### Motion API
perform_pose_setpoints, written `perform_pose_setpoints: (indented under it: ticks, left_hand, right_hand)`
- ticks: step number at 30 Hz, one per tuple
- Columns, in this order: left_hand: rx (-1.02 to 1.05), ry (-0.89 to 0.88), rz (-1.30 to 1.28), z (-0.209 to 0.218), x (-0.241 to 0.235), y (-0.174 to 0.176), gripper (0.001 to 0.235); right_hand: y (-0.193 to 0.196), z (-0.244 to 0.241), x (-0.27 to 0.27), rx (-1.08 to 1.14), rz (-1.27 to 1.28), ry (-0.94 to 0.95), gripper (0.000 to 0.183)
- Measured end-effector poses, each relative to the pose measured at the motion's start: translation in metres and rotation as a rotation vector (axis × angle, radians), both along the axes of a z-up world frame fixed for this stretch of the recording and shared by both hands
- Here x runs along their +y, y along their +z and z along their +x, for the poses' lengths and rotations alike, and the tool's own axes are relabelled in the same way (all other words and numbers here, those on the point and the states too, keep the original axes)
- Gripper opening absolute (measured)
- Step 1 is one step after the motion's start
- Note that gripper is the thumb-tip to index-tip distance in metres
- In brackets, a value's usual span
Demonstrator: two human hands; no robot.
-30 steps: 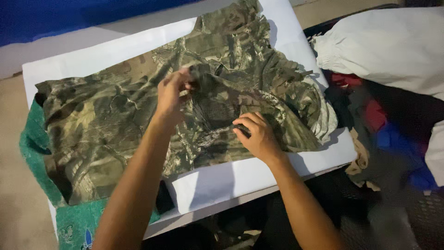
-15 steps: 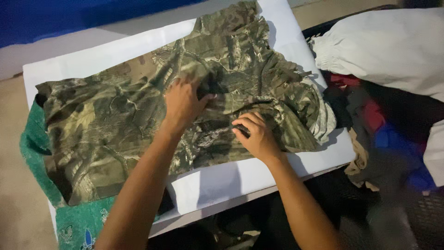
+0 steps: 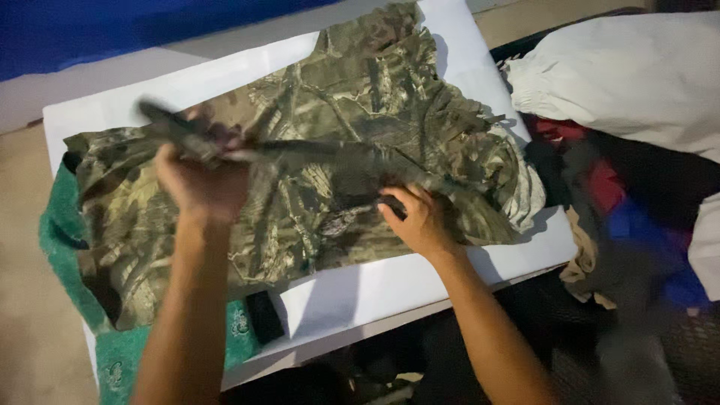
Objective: The person folds a green patterned shirt and a camouflage-patterned shirt on a white table. They smooth the fabric, fold the sleeves and sides, and stack the finished items. The person handles the garments by hand, ensuring neat folds before placing them in a pile.
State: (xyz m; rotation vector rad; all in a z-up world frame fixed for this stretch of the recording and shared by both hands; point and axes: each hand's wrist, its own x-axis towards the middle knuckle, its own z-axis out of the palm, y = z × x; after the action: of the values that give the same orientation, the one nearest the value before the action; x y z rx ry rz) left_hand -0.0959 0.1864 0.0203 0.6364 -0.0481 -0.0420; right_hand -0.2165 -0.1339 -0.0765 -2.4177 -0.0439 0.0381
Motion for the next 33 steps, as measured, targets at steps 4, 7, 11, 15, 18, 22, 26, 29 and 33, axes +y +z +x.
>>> perform_pose_setpoints:
  ticks: [4,7,11,15,18,22,26,29,33]
  left_hand:
    - [-0.038,-0.134,-0.098,-0.037,0.044,0.003,0.029]
    - [-0.112,-0.236,-0.086,-0.049,0.072,-0.012,0.028]
    - [0.014,-0.165,0.181,-0.076,0.086,-0.014,0.034]
    - [0.198,-0.077,0.724,-0.104,0.078,0.002,0.028]
    - [0.148,-0.09,1.217,-0.116,0.078,0.0,0.029]
    - [0.089,-0.125,1.103,-0.128,0.082,-0.005,0.048]
    - [0.221,-0.124,1.181,-0.131,0.095,-0.021,0.039]
    - [0.114,-0.085,1.388,-0.131,0.11,-0.033,0.024]
    - [0.347,-0.042,0.97,-0.128,0.108,-0.035,0.019]
  right_hand:
    - [-0.023,0.0,-0.001,-0.05,-0.166,0.001,0.039]
    - [-0.026,0.004,-0.005,-0.169,-0.204,0.012,0.045]
    - [-0.02,-0.003,-0.013,-0.174,-0.233,0.036,0.054]
    - [0.007,-0.005,-0.014,-0.1,-0.271,0.026,0.061]
    - [0.021,-0.009,-0.014,-0.022,-0.283,0.001,0.061]
    - [-0.006,-0.006,-0.02,-0.238,-0.339,0.09,0.056]
    - [-0.063,-0.009,-0.047,-0.478,-0.17,0.163,0.048]
    - [-0.092,-0.002,-0.058,-0.581,-0.508,0.254,0.046]
    - [-0.086,-0.009,-0.051,-0.617,-0.647,0.25,0.05]
